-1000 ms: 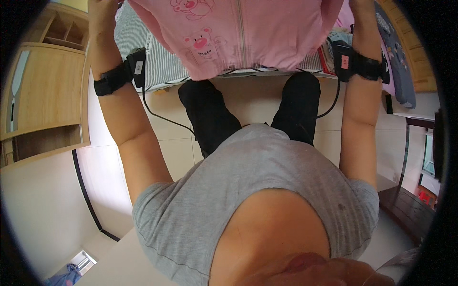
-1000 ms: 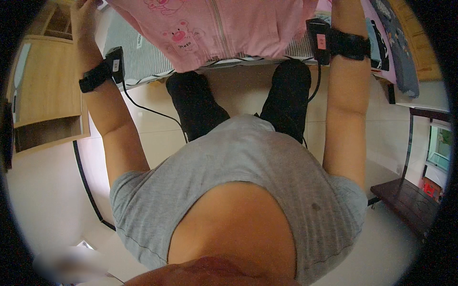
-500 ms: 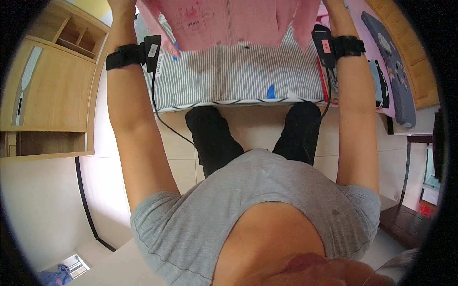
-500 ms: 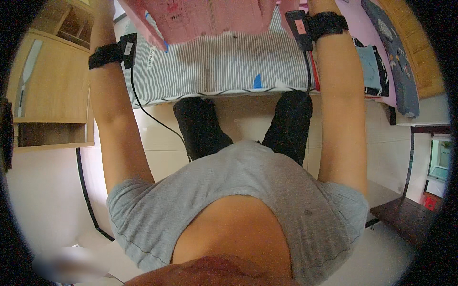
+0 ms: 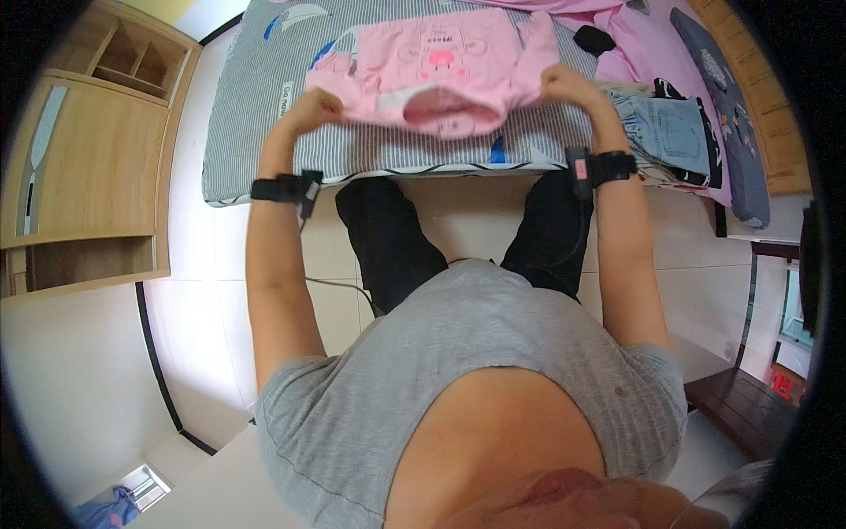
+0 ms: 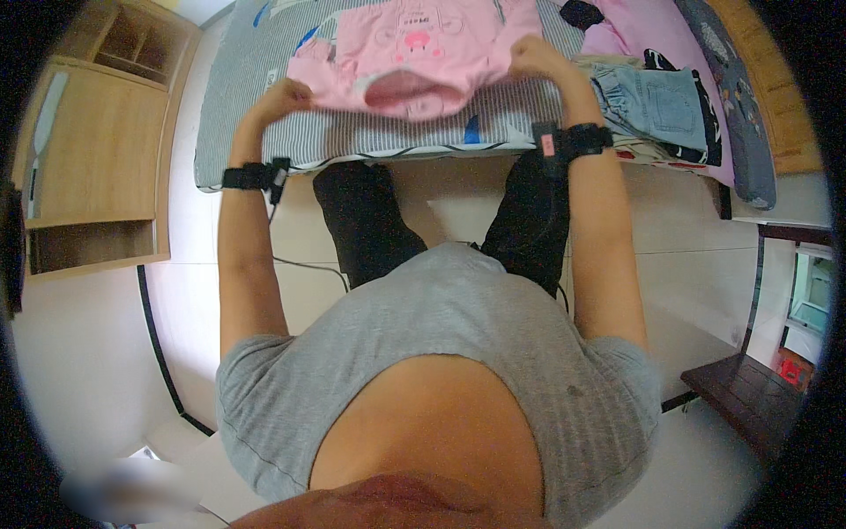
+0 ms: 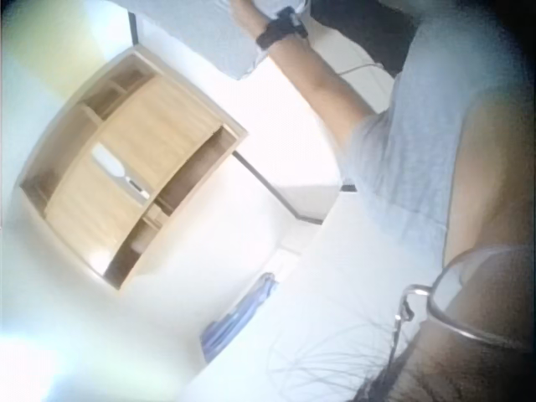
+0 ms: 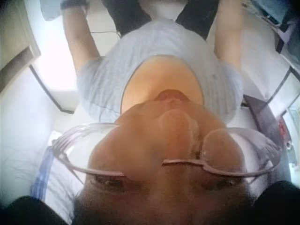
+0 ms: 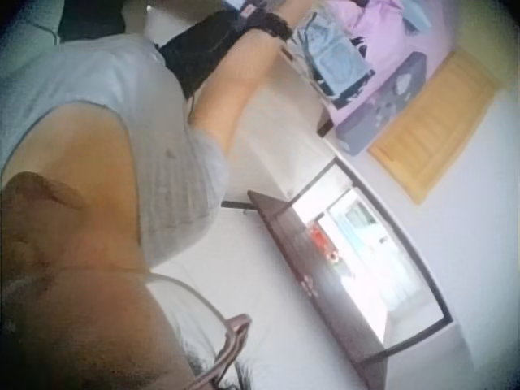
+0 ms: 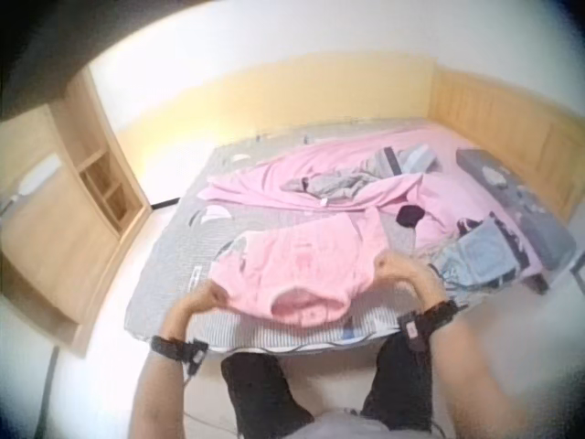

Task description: The person folds several items of clothing including jeans and children's tops on a bed and stacks them neatly.

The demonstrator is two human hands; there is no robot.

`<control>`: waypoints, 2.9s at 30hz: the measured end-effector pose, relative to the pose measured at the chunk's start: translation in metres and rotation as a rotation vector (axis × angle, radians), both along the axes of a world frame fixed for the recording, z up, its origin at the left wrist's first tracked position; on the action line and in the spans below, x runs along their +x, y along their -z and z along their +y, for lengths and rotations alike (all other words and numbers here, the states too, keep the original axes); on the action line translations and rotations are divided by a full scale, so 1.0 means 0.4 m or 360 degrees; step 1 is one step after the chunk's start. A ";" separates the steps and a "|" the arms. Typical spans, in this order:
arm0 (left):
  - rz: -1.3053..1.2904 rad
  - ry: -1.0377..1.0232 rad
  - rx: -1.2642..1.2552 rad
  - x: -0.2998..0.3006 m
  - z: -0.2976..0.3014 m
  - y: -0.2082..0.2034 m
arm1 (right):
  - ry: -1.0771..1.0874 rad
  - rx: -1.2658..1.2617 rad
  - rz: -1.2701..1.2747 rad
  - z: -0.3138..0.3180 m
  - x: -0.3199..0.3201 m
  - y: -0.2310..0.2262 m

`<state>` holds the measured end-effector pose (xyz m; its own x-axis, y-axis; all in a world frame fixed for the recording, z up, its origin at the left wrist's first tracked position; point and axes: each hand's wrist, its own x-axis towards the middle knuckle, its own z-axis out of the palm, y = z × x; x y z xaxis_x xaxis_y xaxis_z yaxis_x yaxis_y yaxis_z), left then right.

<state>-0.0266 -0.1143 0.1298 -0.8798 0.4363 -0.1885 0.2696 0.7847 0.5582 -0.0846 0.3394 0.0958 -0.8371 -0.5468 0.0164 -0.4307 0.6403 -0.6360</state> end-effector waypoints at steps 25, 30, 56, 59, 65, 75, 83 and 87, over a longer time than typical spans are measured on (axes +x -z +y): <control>-0.0428 -0.0353 0.0179 0.106 -0.013 0.172 | 0.0091 0.0389 -0.0473 -0.097 0.161 0.044; 0.0212 -0.0955 0.0271 0.091 -0.054 0.223 | -0.0235 0.0079 -0.0493 -0.205 0.191 0.070; 0.0123 -0.1645 0.2431 0.064 -0.057 0.214 | -0.0256 -0.0228 -0.1080 -0.250 0.199 0.114; 0.0573 -0.1121 0.1763 0.050 -0.028 0.221 | -0.0268 -0.0264 -0.1149 -0.236 0.172 0.137; 0.0435 0.0147 0.0162 0.079 0.160 0.200 | 0.0160 -0.0453 -0.1197 -0.231 0.153 0.139; 0.0113 -0.0177 0.0369 0.111 0.140 0.226 | 0.0666 -0.0677 -0.0002 -0.266 0.074 0.222; -0.0055 -0.0351 0.0965 0.135 0.125 0.284 | 0.0292 -0.0516 -0.0319 -0.319 0.061 0.178; 0.0344 0.0051 0.0493 0.146 0.113 0.281 | 0.0292 -0.1105 -0.0509 -0.257 0.035 0.142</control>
<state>0.0318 -0.0689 0.0176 -0.8698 0.4716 0.1449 0.4287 0.5770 0.6952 -0.0708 0.2365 0.0390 -0.9347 -0.3524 0.0465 -0.0848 0.0941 -0.9919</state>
